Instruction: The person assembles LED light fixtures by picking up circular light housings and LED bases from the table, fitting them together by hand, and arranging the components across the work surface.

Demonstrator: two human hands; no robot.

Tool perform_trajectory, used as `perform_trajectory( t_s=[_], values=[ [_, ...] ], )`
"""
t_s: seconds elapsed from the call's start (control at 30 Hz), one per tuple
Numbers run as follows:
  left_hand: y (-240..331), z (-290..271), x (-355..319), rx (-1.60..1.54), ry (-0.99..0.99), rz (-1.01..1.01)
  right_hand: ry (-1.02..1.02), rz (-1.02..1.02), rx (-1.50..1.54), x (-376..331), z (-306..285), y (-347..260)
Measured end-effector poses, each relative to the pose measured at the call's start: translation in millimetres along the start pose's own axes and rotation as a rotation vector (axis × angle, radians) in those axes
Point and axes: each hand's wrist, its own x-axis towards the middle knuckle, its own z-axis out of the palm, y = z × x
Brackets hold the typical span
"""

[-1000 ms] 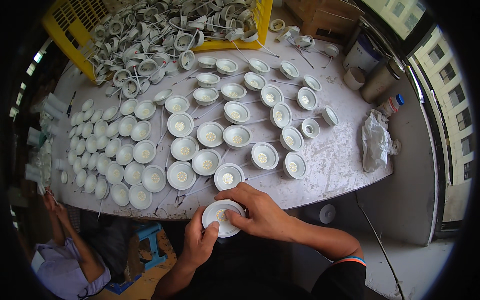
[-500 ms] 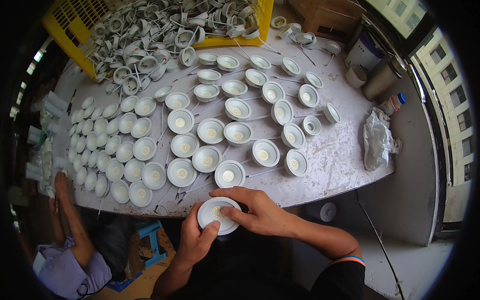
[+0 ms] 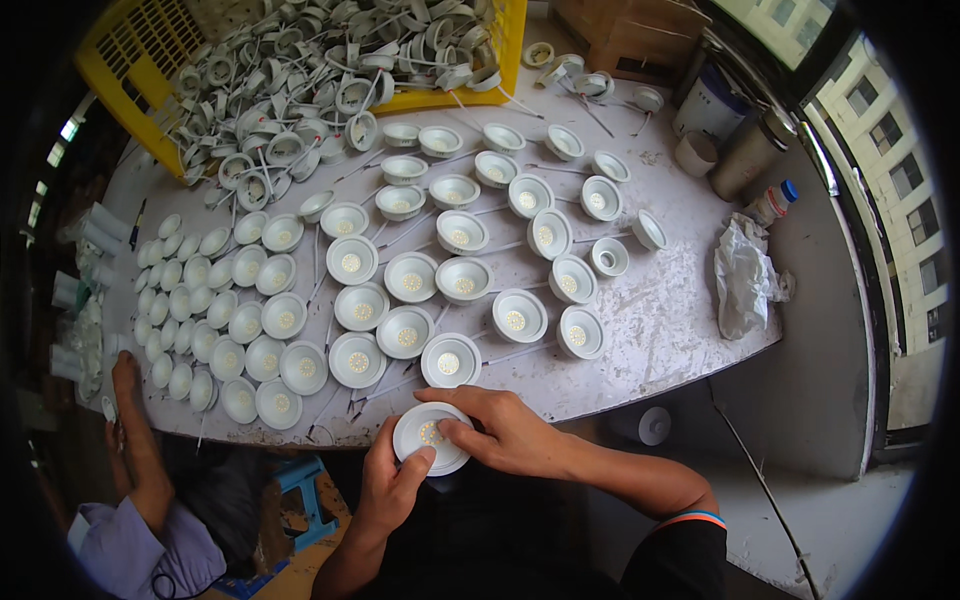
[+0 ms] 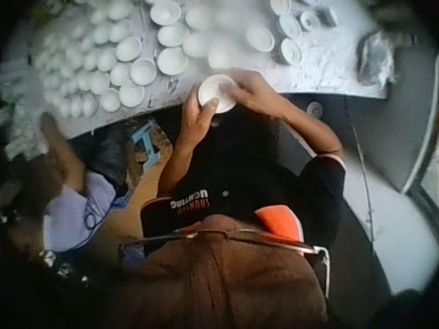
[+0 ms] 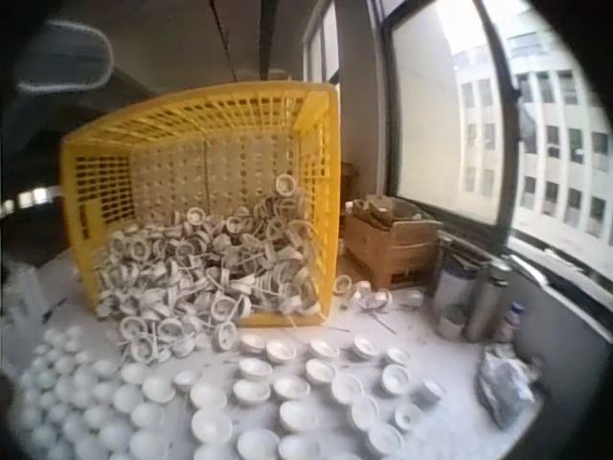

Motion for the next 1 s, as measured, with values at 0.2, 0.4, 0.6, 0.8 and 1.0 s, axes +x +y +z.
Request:
perform_trajectory(
  t_s=[0.2, 0.4, 0.6, 0.8, 1.0],
  values=[
    [-15, -5, 8, -0.137, -0.069, -0.143, 0.135, -0.035, -0.433, -13, -12, -9],
    [-57, 6, 17, 0.045, -0.056, 0.035, 0.003, -0.338, -0.692, -20, -21, -21],
    [-58, 15, 27, -0.005, -0.124, -0.007, -0.068, -0.385, -0.720, -19, -37, -19],
    [-23, 14, 28, -0.251, -0.141, -0.029, 0.413, -0.166, -0.678, -57, -150, -11],
    [-28, 9, 29, -0.210, -0.092, -0.191, 1.040, 0.047, -0.609, -92, -289, 52]
  ],
)
